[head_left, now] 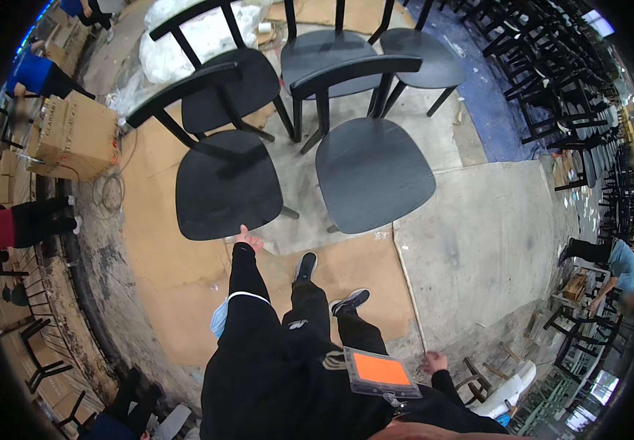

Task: The person assembles black chairs by inserting legs into the seat base and tapping them with a wooden mallet. They repeatedly pick up chairs, position them, insert legs, and secure them with the mallet, then place the completed chairs upright.

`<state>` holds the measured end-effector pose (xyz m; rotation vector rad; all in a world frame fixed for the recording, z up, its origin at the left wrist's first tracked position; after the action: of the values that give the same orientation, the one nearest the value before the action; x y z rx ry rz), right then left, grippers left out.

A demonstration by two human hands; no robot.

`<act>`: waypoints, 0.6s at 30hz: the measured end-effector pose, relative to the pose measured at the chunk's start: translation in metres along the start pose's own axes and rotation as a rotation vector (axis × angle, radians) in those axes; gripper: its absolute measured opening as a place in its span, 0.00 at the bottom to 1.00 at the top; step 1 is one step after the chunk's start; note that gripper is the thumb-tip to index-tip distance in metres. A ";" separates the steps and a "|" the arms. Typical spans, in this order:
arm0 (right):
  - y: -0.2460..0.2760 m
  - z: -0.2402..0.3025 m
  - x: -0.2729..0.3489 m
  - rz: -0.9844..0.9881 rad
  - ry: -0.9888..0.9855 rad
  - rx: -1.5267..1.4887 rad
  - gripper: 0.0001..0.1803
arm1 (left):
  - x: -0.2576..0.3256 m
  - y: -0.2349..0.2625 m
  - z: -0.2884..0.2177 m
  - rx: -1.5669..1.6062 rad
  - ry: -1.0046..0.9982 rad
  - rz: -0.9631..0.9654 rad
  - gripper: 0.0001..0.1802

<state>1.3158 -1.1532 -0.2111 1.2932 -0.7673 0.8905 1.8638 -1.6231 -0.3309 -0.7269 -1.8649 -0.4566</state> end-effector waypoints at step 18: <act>0.002 0.004 0.054 0.092 -0.208 0.096 0.17 | 0.010 0.005 0.096 0.563 0.114 0.199 0.24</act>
<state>1.3391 -1.1506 -0.1627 1.4602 -0.9630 0.8841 1.7981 -1.5575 -0.3591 -0.4809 -1.6774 0.1541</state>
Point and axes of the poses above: each hand's wrist, its own x-axis away from the middle knuckle, its own y-axis out of the back of the hand, z = x × y, the point moved 7 cm from there along -x, towards the middle knuckle, and after that the axes turned 10 degrees about x, right-handed, at the moved point
